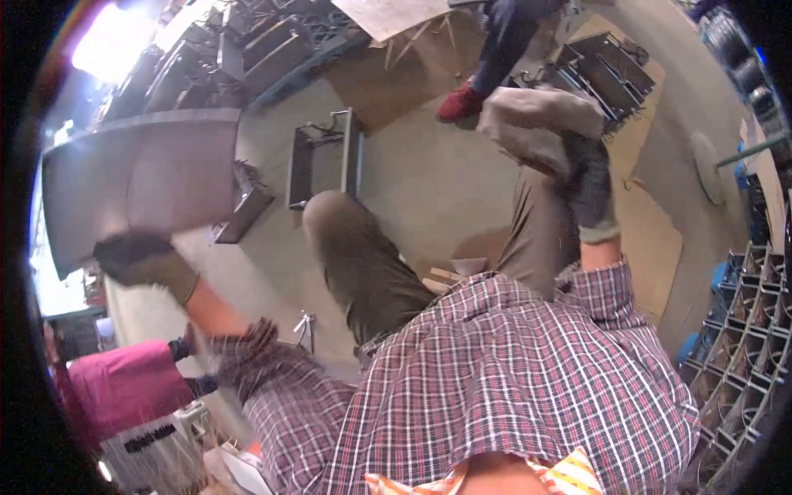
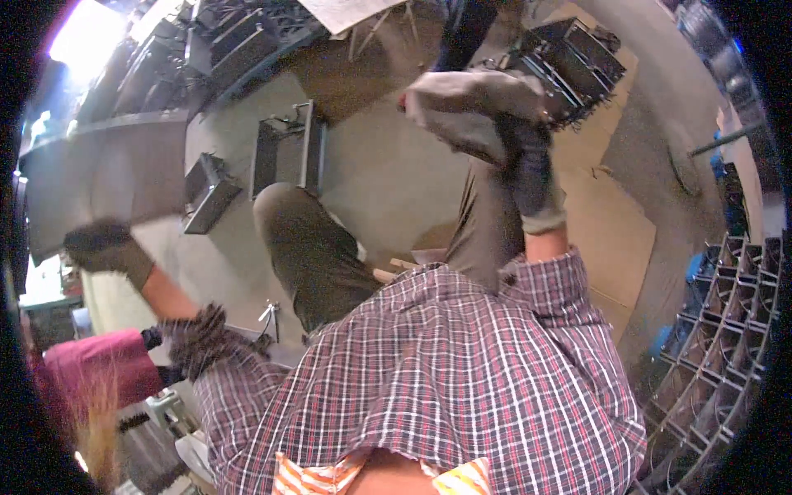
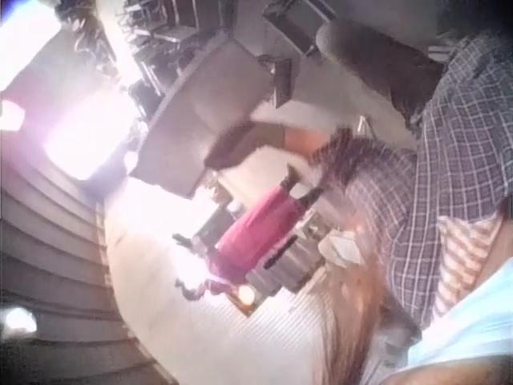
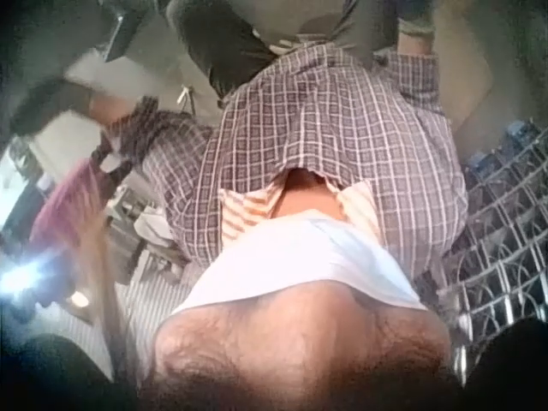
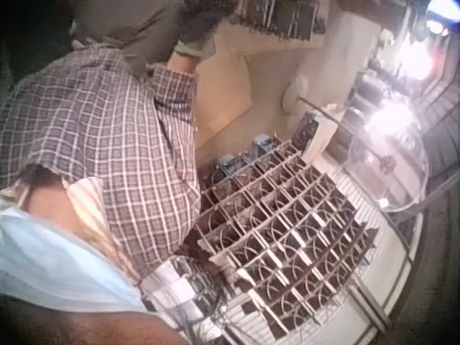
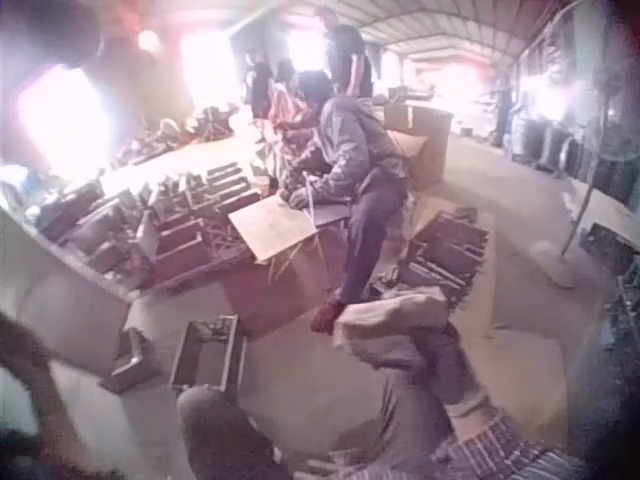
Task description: The person sits down, folds a cloth in their hands, and wipes the surface of a metal piece with the cloth.
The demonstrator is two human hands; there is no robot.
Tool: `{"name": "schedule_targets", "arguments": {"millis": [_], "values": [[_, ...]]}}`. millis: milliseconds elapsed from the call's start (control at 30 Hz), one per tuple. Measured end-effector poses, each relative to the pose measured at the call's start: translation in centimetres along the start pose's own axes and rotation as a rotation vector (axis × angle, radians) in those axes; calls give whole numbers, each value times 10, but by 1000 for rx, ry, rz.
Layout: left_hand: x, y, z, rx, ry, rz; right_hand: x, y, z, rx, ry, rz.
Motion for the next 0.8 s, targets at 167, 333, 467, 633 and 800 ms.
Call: {"name": "schedule_targets", "arguments": {"millis": [167, 333, 467, 633, 800], "values": [[-59, -55, -51, 337, 360, 15, -73, 15, -70, 152, -85, -519], [-277, -111, -144, 533, 312, -261, -22, -84, -101, 657, -45, -1444], [-507, -181, -249, 1013, 367, -663, 171, -190, -97, 154, 108, 38], [-654, -190, -379, 1293, 106, -1105, 264, -220, -124, 313, 335, -429], [-676, -145, -500, 1399, 291, -946, 317, -193, -143, 524, 482, -1068]]}}
Point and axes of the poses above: each hand's wrist, its own z-axis towards the middle knuckle, its own x-axis out of the back of the hand, y = z × x, the point moved 8 cm from there along z, towards the middle knuckle, and after that the axes turned 12 degrees about -z, right-handed, at the moved point
